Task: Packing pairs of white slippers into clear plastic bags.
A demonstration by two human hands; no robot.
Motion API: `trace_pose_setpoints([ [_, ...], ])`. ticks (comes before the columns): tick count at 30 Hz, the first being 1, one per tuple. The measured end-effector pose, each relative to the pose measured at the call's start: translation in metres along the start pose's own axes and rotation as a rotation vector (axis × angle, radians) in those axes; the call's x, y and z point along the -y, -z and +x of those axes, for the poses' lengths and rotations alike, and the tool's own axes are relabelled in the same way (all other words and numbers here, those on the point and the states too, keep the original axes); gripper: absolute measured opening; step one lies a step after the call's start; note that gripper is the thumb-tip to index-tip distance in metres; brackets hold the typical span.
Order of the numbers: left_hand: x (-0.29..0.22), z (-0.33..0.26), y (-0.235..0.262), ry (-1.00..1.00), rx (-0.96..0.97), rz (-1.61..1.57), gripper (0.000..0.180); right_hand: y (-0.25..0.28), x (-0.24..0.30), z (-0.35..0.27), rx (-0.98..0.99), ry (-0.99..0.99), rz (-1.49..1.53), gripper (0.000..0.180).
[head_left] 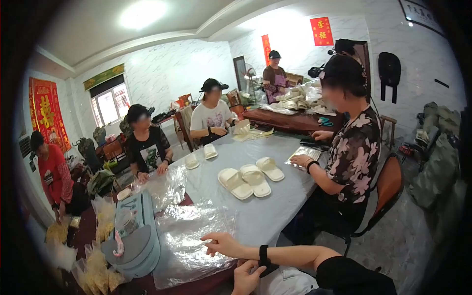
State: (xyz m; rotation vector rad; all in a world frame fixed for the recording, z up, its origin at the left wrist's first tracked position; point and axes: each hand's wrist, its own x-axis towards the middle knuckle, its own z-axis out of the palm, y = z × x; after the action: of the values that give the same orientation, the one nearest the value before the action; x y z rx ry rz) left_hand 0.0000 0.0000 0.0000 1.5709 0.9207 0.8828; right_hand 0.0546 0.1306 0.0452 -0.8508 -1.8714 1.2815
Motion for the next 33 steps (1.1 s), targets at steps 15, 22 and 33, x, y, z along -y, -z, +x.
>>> trace_pose_setpoints([
  [15, -0.043, -0.022, 0.015, -0.207, -0.33, -0.056, 0.014, -0.016, 0.001, 0.003, -0.185, -0.117, 1.237, 0.034],
  [22, -0.011, -0.014, 0.04, -0.151, -0.229, 0.214, 0.019, -0.012, 0.004, -0.002, -0.286, 0.124, 0.346, 0.035],
  [33, 0.009, -0.027, 0.038, -0.003, -0.186, -0.007, 0.019, -0.014, 0.008, -0.011, -0.066, 0.718, -0.792, 0.048],
])
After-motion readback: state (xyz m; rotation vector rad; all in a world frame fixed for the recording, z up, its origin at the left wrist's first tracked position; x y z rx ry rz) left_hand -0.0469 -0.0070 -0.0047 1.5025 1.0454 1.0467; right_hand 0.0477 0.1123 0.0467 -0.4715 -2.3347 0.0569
